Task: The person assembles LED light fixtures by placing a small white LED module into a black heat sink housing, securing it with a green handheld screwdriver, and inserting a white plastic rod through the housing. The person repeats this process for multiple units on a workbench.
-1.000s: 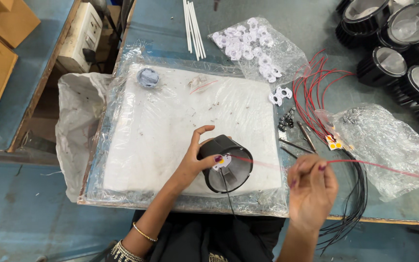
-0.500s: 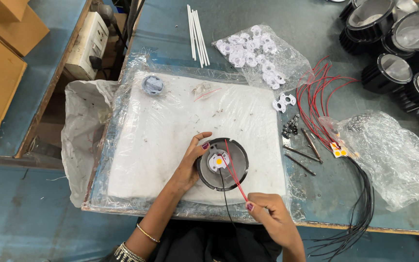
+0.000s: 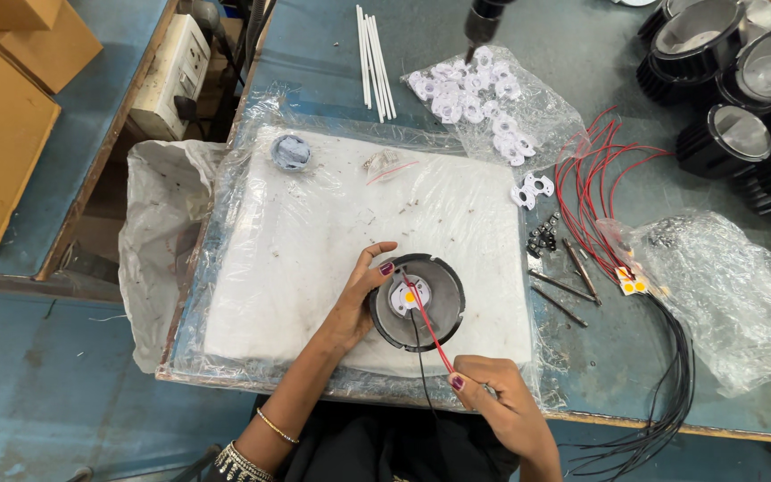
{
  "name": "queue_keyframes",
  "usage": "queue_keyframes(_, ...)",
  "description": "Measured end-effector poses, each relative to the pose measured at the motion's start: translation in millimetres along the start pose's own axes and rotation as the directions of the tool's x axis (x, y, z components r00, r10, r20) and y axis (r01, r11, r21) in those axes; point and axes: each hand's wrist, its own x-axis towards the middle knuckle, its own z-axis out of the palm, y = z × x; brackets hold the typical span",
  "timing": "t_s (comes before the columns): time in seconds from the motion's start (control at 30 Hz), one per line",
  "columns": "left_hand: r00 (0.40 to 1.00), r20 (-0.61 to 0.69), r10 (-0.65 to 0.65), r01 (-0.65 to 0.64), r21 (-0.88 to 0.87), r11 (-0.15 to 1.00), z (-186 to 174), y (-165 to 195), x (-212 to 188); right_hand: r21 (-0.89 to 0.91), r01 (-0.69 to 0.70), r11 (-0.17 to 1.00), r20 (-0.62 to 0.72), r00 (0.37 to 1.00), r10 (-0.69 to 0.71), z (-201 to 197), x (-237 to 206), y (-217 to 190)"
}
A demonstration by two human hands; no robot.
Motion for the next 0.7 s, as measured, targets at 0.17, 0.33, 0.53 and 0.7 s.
queue_keyframes(0.17,0.999,-0.03,-0.035,0.037,0.069,0.997,3,1,-4,0.027,-0.046,0.999,0.003,0.999,0.046,5,3,3)
queue_keyframes(0.33,0.999,0.038,0.01,-0.011,0.042,0.999,-1,-2,-1,0.003,-0.046,0.999,-0.006,0.999,0.046,7,8,6)
queue_keyframes(0.53,0.999,0.037,0.008,-0.01,0.065,0.998,-9,-7,3,0.027,-0.095,0.995,-0.013,0.995,0.096,5,6,12)
queue_keyframes(0.7,0.999,0.039,0.017,-0.02,0.078,0.997,-11,-9,5,0.026,-0.107,0.994,-0.025,0.994,0.108,6,6,17)
